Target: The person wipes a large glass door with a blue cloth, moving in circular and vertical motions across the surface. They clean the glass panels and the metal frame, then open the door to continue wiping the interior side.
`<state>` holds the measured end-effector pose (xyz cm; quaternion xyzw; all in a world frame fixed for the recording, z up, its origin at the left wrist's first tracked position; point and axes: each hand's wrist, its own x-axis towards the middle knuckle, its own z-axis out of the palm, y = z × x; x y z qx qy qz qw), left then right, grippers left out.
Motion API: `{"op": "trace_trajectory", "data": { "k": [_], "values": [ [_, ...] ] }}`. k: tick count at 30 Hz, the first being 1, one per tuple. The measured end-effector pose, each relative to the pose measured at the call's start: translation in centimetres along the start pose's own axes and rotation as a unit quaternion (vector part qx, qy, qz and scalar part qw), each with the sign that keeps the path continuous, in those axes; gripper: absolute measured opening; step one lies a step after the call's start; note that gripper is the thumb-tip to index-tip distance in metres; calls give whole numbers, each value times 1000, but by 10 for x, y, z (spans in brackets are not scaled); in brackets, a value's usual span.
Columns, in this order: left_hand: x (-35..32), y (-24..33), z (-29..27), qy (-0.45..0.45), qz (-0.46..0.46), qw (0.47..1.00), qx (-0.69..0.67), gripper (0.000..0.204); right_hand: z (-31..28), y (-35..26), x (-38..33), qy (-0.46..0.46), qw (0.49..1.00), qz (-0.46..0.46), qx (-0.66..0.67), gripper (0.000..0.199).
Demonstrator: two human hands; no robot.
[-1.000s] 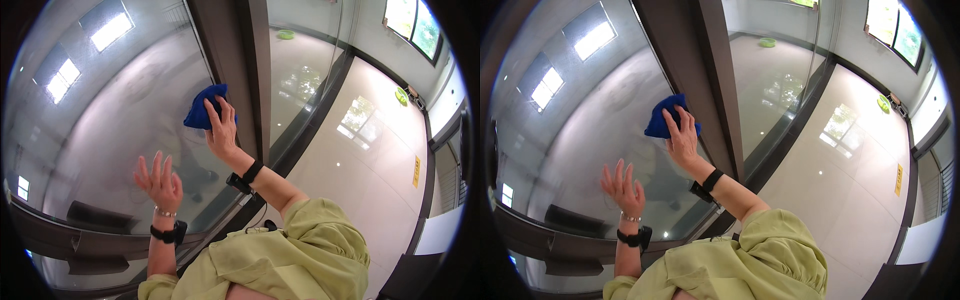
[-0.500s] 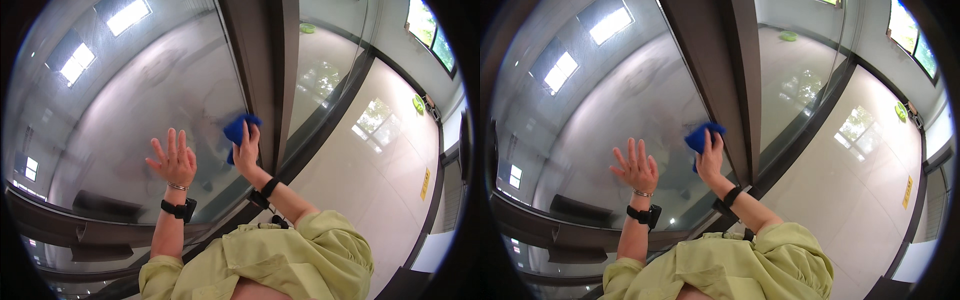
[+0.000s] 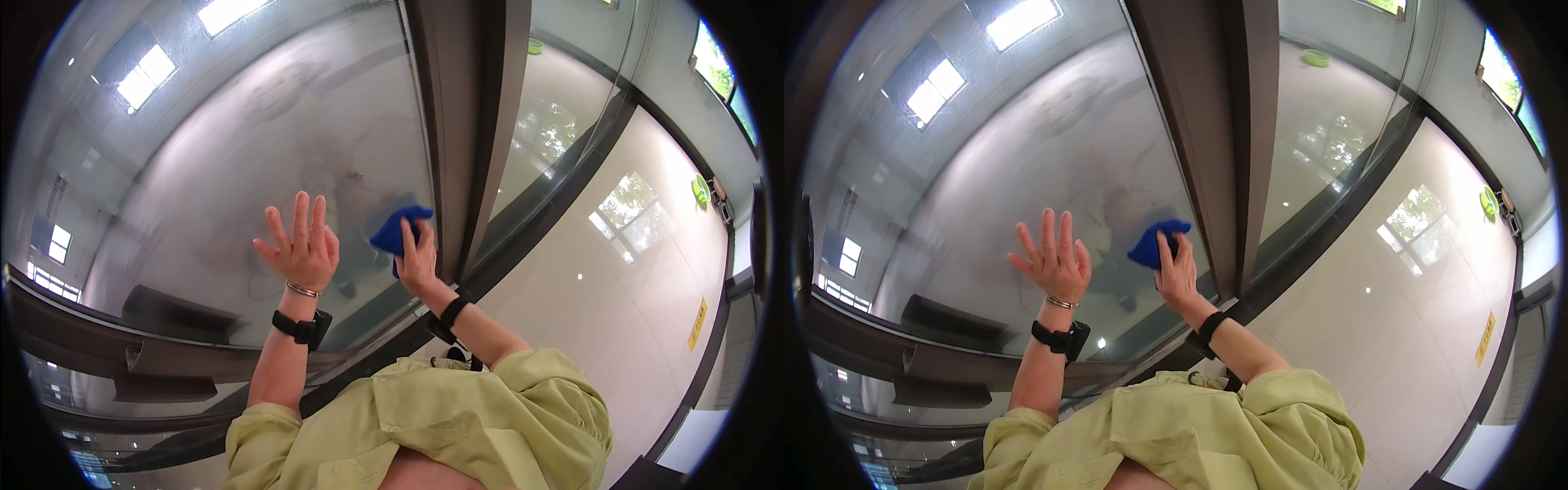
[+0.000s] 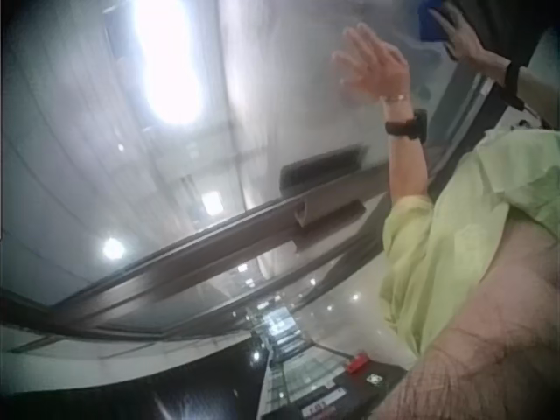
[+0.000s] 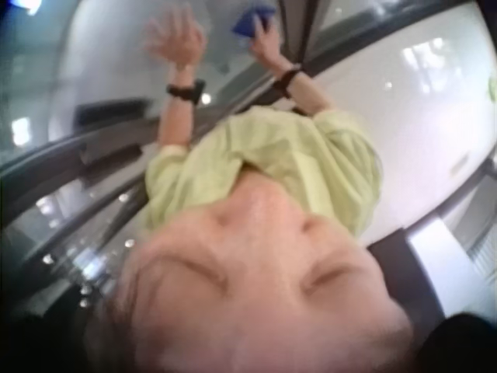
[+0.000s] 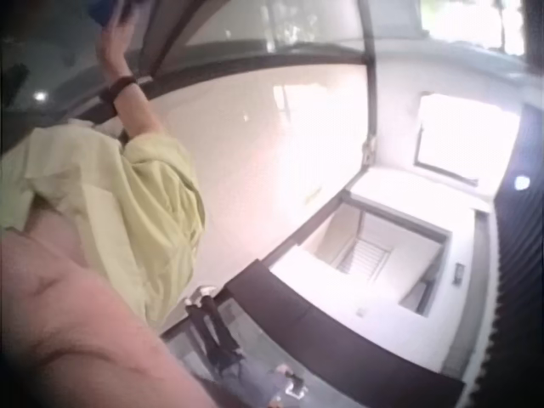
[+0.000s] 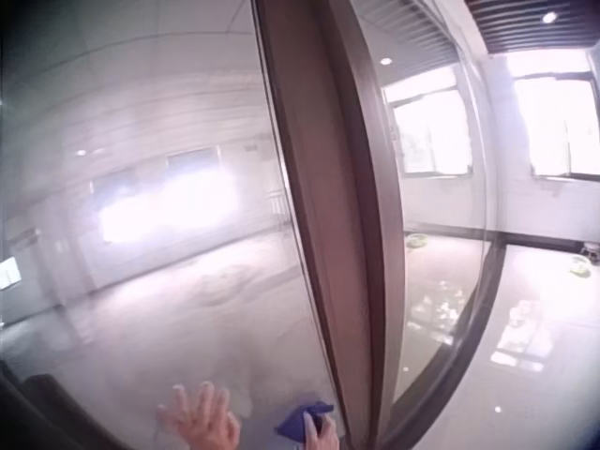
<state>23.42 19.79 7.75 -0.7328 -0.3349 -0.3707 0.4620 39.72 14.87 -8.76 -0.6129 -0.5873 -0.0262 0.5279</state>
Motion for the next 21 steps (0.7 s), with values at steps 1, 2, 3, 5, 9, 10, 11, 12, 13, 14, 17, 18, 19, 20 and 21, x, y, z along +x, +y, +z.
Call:
{"op": "trace_trajectory", "data": {
  "k": [1, 2, 3, 5, 9, 10, 11, 12, 13, 14, 17, 18, 19, 20, 21],
  "values": [
    [-1, 0, -1, -7, 6, 1000, 7, 44, -11, -12, 25, 45, 999, -7, 21, 83],
    [-2, 0, 1, -12, 13, 1000, 11, 45, -27, -25, 59, 93, 995, -25, 29, 83],
    [-2, 0, 1, -17, 20, 1000, 15, 45, -43, -40, 93, 128, 991, -40, 29, 82],
    [-4, 1, 1, -10, 18, 1000, 10, 45, -74, -66, 142, 163, 982, -88, 30, 87],
    [-4, 3, -2, -14, -18, 1000, -4, 46, -67, -72, 150, 179, 974, -136, 12, 83],
    [-1, 1, -5, -14, -13, 1000, -1, 46, -54, -63, 129, 162, 977, -138, 13, 83],
    [1, 0, -6, -12, -9, 1000, 0, 47, -41, -50, 105, 146, 979, -141, 10, 83],
    [1, 0, -5, -8, -7, 1000, -2, 47, -28, -34, 74, 100, 987, -124, 14, 83],
    [4, 0, -4, -4, 4, 1000, 2, 46, -10, -16, 42, 63, 992, -110, 13, 83],
    [5, -1, -5, -4, 12, 1000, 8, 45, -6, -5, 17, -11, 997, -75, 10, 83],
    [4, 3, -8, -9, 18, 1000, 0, 45, -6, 13, -12, -34, 999, -7, 10, 80],
    [4, 4, -10, -12, 17, 1000, -5, 46, -10, 10, -8, -4, 1000, 2, 18, 80],
    [3, 3, -12, -14, 15, 1000, -6, 46, -18, -3, 11, 41, 998, 32, 33, 77],
    [2, 4, -11, -15, 13, 1000, -10, 46, -35, -24, 44, 106, 993, 31, 47, 76],
    [2, 5, -8, -12, 11, 1000, -18, 46, -46, -34, 76, 152, 987, 16, 58, 75]
  ]
}}
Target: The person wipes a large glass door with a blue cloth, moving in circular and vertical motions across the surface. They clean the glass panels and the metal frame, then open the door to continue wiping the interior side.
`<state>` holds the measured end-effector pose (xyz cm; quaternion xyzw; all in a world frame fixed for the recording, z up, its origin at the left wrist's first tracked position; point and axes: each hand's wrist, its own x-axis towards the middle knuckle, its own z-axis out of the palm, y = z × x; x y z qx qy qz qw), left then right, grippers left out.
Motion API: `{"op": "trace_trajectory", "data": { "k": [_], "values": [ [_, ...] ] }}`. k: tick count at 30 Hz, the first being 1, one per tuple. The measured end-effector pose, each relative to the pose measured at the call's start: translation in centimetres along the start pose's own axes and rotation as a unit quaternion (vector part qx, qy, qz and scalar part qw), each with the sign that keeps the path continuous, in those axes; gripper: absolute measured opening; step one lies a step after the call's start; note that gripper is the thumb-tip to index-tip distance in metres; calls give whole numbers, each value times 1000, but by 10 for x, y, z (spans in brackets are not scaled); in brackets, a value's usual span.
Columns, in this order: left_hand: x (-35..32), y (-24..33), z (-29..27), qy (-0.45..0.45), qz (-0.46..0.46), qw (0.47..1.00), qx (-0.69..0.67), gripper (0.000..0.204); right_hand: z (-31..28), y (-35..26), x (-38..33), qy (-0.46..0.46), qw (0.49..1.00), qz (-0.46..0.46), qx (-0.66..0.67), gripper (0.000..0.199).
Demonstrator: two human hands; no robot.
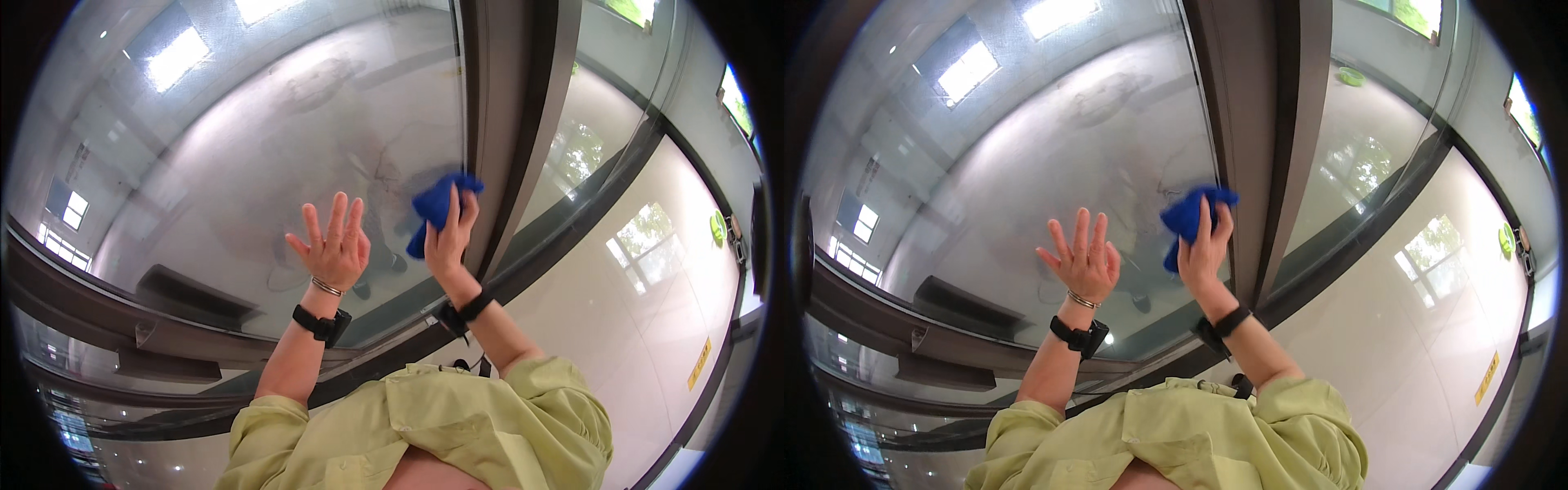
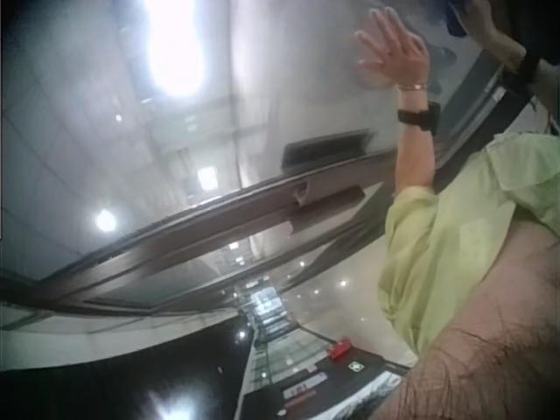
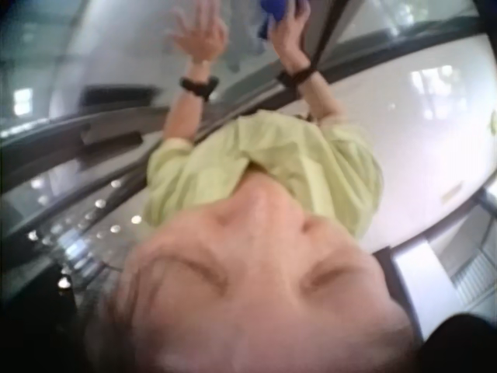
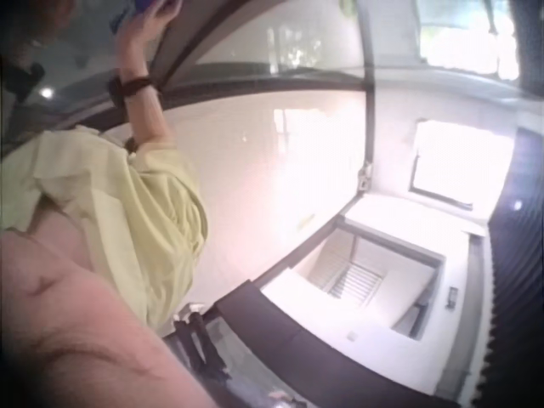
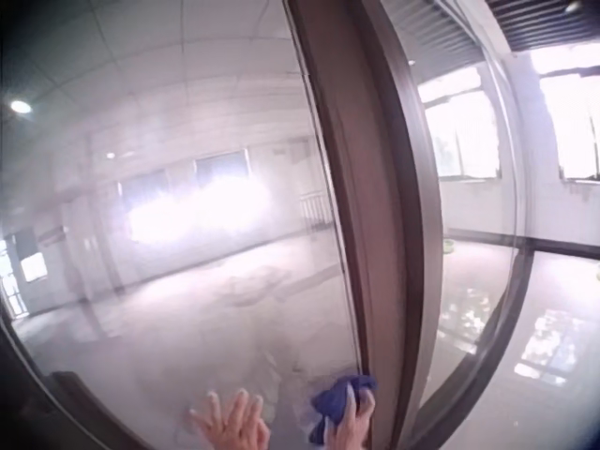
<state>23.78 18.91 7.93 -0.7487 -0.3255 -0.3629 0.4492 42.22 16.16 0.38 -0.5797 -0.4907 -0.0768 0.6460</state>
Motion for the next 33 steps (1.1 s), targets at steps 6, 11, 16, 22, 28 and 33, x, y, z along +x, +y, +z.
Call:
{"op": "trace_trajectory", "data": {
  "k": [6, 11, 16, 22, 28, 33],
  "values": [
    [6, -6, -4, -6, 3, 1000, 23, 47, 2, -50, 45, -29, 988, -152, 12, 78],
    [2, -4, -8, -13, 10, 1000, 15, 47, 5, -2, -20, -133, 969, -207, -19, 75],
    [2, -2, 2, -4, 4, 1000, 4, 46, -6, -36, 80, 44, 990, -137, 14, 68],
    [1, -5, 3, -12, -4, 1000, -12, 47, 6, -30, 64, 2, 988, -152, -14, 77],
    [0, -5, 4, -18, -4, 1000, 11, 47, 7, 21, -42, -136, 977, -161, -32, 69],
    [-1, -5, 1, -8, -3, 1000, 6, 47, -33, -8, 60, 92, 982, -162, -36, 65]
  ]
}}
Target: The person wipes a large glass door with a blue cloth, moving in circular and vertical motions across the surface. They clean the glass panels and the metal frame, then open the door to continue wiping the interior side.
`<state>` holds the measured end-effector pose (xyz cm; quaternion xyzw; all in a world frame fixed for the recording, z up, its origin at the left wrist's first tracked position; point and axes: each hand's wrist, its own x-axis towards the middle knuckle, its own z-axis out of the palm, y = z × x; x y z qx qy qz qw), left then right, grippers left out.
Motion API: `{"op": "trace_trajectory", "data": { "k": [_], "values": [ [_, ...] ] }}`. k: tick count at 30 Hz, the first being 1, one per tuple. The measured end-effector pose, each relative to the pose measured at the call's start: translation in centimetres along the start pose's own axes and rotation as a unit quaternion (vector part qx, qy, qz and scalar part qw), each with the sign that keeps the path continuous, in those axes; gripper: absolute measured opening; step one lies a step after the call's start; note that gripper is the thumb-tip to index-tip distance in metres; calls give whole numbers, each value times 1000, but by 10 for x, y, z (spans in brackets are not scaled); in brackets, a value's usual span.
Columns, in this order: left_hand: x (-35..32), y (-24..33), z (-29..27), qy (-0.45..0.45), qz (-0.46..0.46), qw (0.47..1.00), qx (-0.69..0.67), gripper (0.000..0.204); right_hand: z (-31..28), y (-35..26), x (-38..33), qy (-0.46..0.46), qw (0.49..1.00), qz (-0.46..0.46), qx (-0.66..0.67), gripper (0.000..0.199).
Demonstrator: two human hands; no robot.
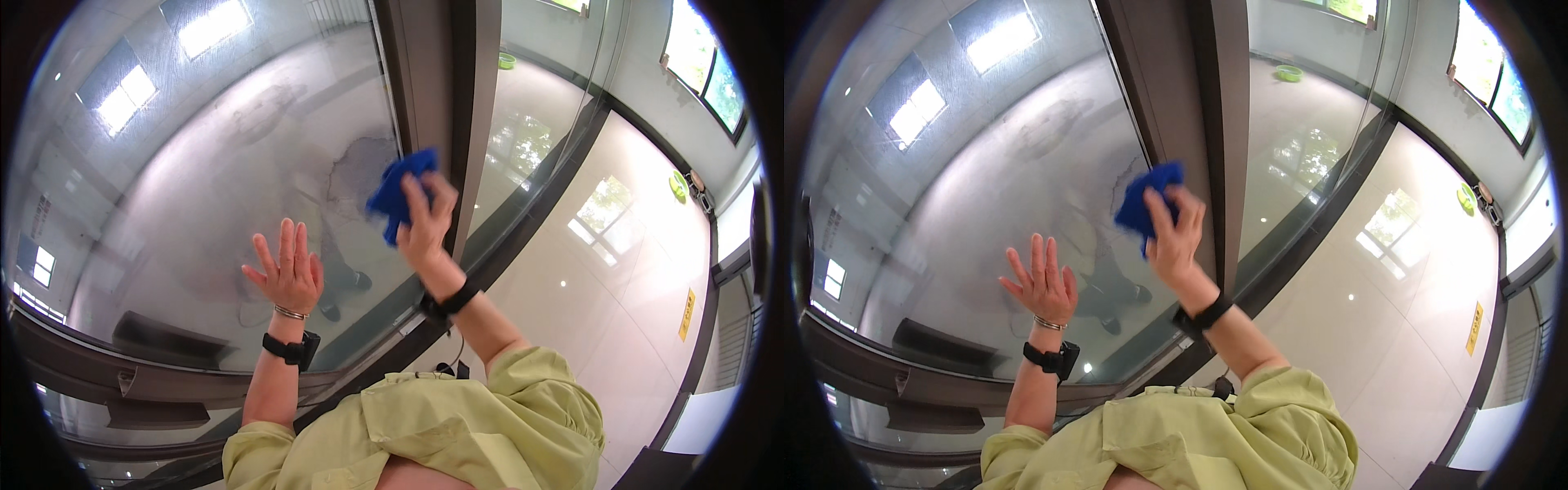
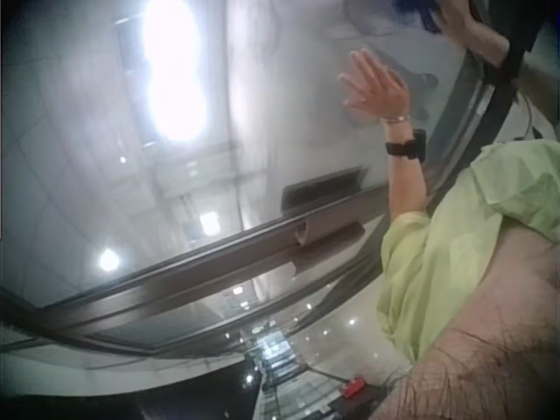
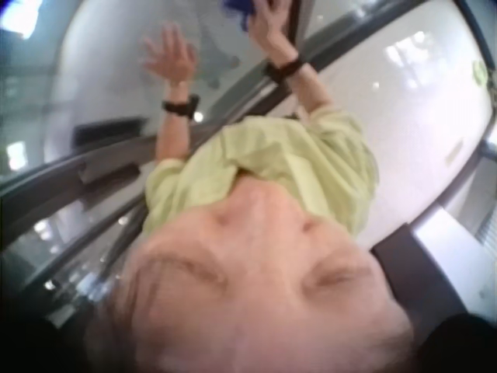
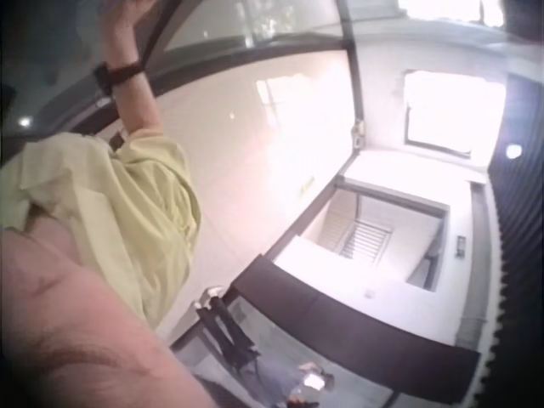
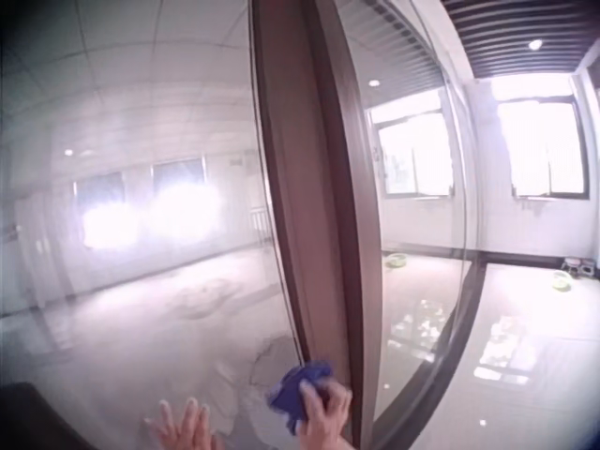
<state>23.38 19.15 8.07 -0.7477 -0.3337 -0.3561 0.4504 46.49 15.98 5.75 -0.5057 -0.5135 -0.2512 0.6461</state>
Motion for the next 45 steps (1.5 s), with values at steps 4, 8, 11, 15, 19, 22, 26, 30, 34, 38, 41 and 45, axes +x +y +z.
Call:
{"op": "trace_trajectory", "data": {
  "k": [4, 8, 11, 15, 19, 22, 26, 30, 34, 38, 41, 45],
  "values": [
    [6, -2, -1, 7, -7, 1000, 8, 45, 9, 31, 76, -72, 996, 2, -59, 79],
    [3, -1, 0, 15, -12, 1000, 2, 43, 21, 54, -12, -64, 993, 83, -61, 83],
    [6, -3, 0, 17, 6, 1000, 10, 45, 16, 69, -121, -122, 956, 260, -68, 81],
    [5, 2, -3, 1, 10, 1000, 13, 45, 14, 70, -134, -115, 910, 397, -25, 73],
    [-4, 1, -3, 9, 4, 1000, 15, 44, 19, 28, -6, -1, 979, 201, 29, 71],
    [1, -3, -3, 13, 2, 1000, 18, 43, 16, -9, 42, -52, 997, 53, -2, 72],
    [4, -3, -7, 25, 2, 1000, 11, 42, 26, -15, -28, -122, 992, -9, -12, 74],
    [7, -9, -13, 31, 6, 999, 10, 43, 16, -22, -90, -233, 972, 26, 30, 79],
    [-4, -11, -16, 40, -2, 999, 10, 45, 17, -37, -15, -123, 991, 7, 58, 83],
    [-15, -15, -21, 31, -9, 999, 10, 45, 35, -68, 78, 0, 996, -64, 64, 79],
    [-11, -13, -28, 17, -25, 1000, 4, 46, 34, -93, 70, -25, 991, -92, 94, 68],
    [-11, -13, -32, 6, -28, 1000, -12, 48, 34, -69, -47, -139, 980, -126, 66, 57]
  ]
}}
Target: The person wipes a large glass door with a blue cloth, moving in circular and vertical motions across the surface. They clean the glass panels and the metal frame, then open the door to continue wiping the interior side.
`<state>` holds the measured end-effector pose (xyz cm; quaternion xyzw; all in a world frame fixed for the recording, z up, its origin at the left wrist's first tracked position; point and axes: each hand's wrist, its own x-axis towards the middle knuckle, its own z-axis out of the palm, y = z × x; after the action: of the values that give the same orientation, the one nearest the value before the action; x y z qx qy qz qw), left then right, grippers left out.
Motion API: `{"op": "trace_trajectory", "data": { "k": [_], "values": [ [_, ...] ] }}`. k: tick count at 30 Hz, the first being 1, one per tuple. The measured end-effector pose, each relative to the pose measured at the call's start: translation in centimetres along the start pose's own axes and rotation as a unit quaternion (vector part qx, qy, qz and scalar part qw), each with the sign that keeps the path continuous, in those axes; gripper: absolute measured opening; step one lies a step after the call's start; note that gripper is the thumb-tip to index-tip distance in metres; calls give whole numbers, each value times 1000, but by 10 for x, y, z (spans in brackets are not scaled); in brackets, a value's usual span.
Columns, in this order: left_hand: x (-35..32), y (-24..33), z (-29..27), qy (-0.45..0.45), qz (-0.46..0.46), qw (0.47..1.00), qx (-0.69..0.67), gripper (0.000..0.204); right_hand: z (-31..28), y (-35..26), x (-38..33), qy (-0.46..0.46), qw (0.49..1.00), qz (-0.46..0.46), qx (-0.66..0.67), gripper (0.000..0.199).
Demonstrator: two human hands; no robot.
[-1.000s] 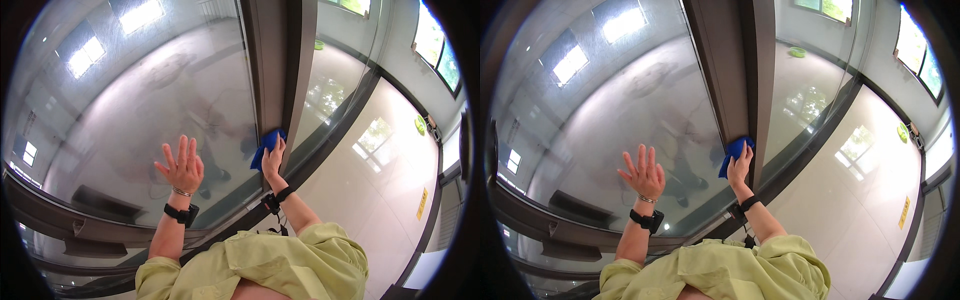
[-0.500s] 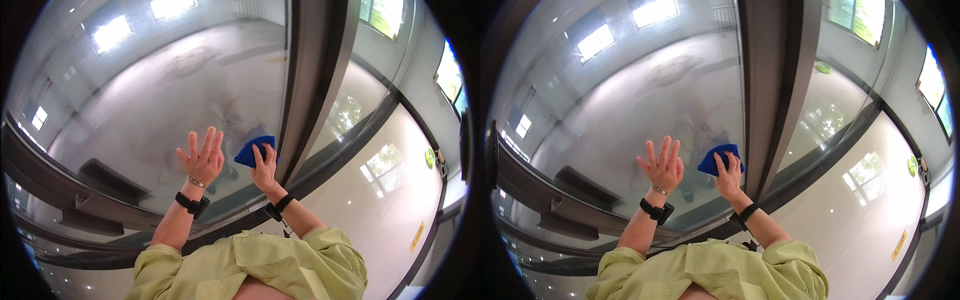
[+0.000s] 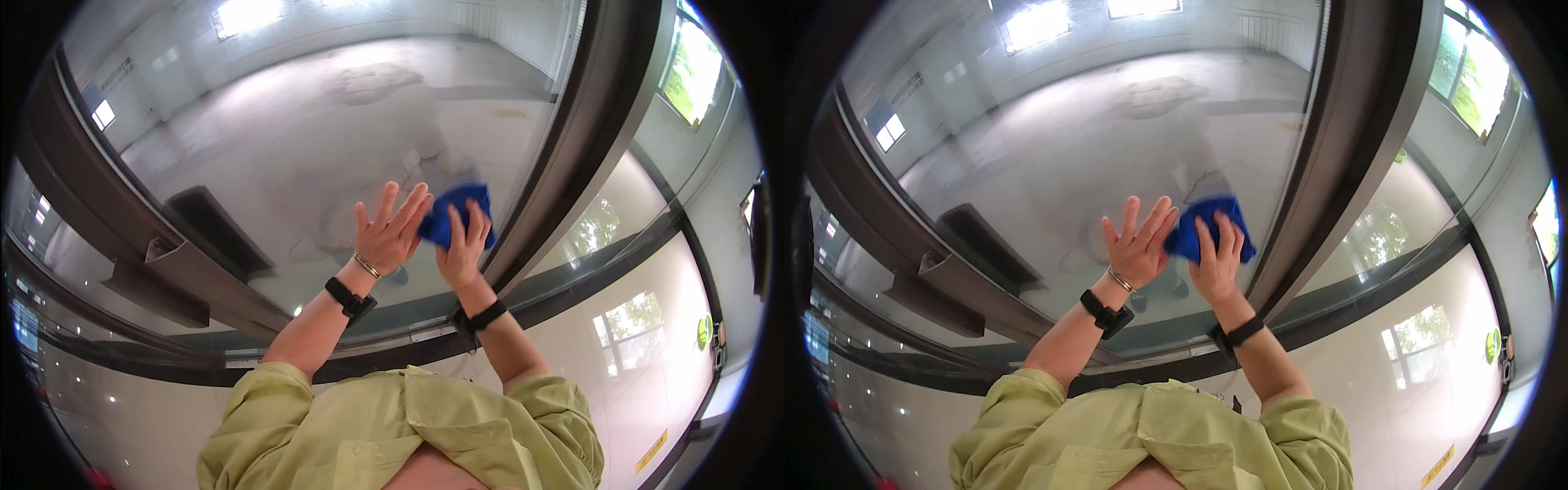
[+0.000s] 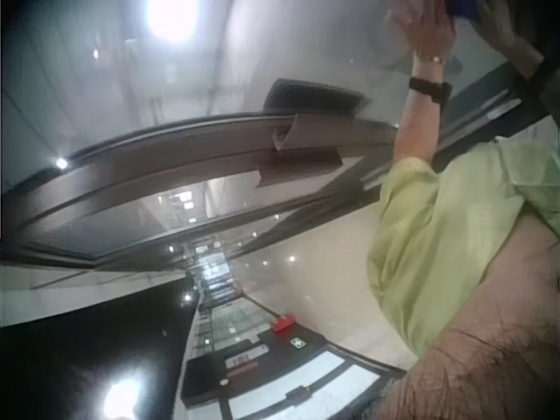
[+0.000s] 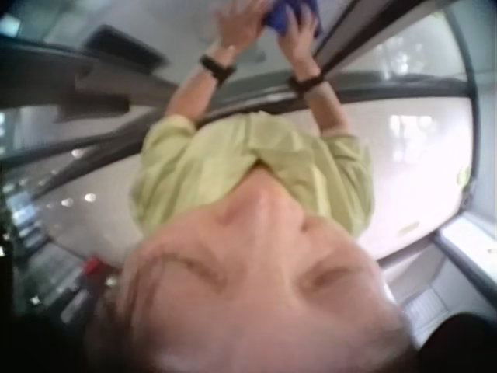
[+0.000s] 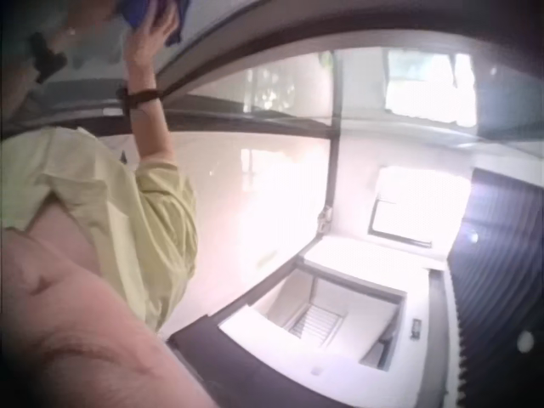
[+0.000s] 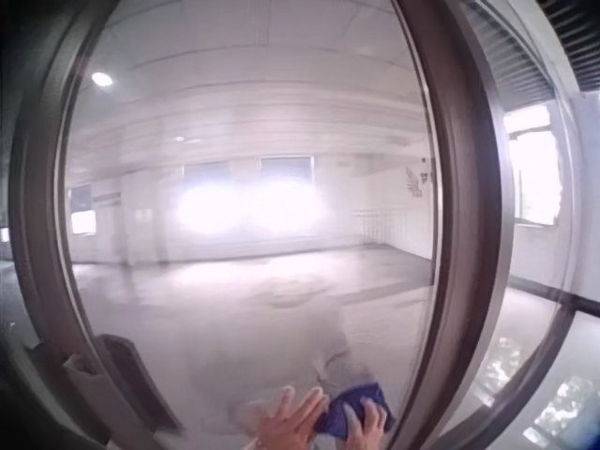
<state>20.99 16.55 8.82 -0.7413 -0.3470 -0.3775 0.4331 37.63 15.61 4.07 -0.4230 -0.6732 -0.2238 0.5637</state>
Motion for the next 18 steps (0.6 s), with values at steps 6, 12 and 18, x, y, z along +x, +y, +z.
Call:
{"op": "trace_trajectory", "data": {
  "k": [6, 12, 18],
  "values": [
    [-6, 1, 1, -12, -1, 999, -34, 52, -8, 1, -7, -41, 995, 79, 53, 72],
    [-8, -15, -61, -13, -92, 989, -114, 48, -9, -35, 94, 72, 997, 3, 43, 67],
    [-3, -75, -146, 47, -160, 984, 66, 38, 14, -52, -32, -280, 930, -211, 108, 40]
  ]
}}
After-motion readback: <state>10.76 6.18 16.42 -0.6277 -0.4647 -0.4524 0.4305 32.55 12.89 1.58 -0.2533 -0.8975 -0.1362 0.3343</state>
